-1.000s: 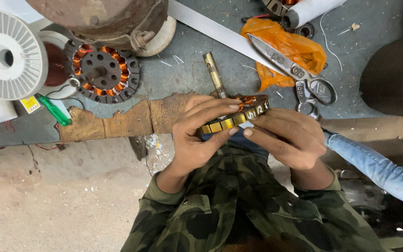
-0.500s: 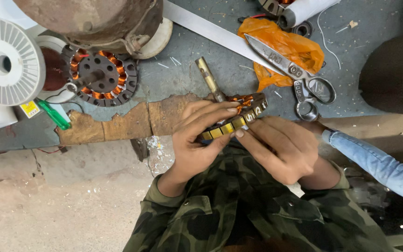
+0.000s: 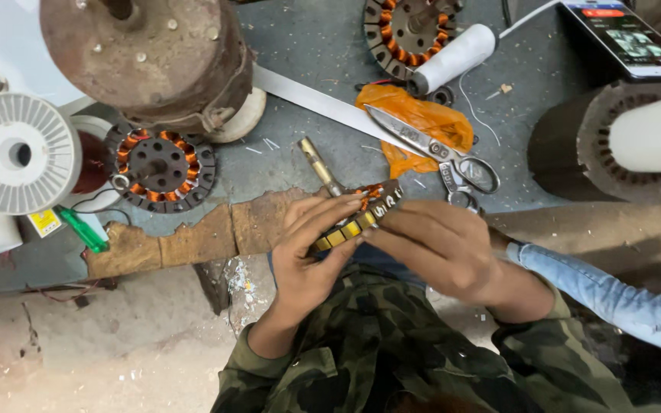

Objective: The person inserts small white paper strips into the slots of a motor stator to insulate the copper windings. They use scissors to cut the paper and a screwdriver to press the strips into place, repeating this process across multiple slots.

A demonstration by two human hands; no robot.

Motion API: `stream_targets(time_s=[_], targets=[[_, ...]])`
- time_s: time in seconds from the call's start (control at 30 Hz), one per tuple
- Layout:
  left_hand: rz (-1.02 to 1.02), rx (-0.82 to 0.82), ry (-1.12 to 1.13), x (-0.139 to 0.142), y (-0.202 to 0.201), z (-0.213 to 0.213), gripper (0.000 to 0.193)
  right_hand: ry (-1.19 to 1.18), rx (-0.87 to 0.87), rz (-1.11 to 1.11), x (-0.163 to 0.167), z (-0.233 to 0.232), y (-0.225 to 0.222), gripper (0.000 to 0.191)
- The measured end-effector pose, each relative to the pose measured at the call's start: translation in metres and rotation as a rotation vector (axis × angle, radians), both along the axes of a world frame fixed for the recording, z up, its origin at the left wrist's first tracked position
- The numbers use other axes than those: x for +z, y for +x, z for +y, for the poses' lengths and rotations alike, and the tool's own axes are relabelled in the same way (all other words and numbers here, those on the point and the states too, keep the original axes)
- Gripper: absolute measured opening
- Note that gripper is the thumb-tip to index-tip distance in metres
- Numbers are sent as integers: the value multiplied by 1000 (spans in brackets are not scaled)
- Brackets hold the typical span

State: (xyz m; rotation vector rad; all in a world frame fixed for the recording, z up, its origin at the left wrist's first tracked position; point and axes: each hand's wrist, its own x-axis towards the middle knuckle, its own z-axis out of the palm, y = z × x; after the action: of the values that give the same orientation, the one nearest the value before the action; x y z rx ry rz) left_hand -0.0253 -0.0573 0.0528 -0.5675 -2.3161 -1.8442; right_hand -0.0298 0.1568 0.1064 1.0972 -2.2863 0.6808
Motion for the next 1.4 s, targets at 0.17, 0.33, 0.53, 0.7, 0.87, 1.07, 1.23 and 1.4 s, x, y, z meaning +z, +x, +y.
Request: stream_targets(time_s=[0.17, 0.33, 0.53, 0.7, 0.87, 1.07, 1.23, 1.4], targets=[[-44, 10, 52, -1, 4, 2, 43, -46, 39, -7, 1, 1, -2, 30], [-24, 34, 74, 3, 2, 6, 42, 25, -26, 0, 10, -3, 7, 33], [-19, 22, 76, 1, 4, 5, 42, 4, -22, -18, 12, -3, 6, 29], [-7, 10, 74, 0, 4, 1, 42, 8, 17, 100, 1, -7, -1, 28], [-18, 28, 86, 2, 2, 3, 41, 41, -33, 114, 2, -10, 3, 28], [-12, 27, 66, 0, 1, 3, 41, 93, -90, 74, 11, -10, 10, 32], [-7, 11, 50, -1, 1, 1, 43, 61, -96, 20, 11, -13, 10, 31], [-19, 1, 87, -3, -1, -1, 43, 84, -111, 36, 9, -14, 9, 32]])
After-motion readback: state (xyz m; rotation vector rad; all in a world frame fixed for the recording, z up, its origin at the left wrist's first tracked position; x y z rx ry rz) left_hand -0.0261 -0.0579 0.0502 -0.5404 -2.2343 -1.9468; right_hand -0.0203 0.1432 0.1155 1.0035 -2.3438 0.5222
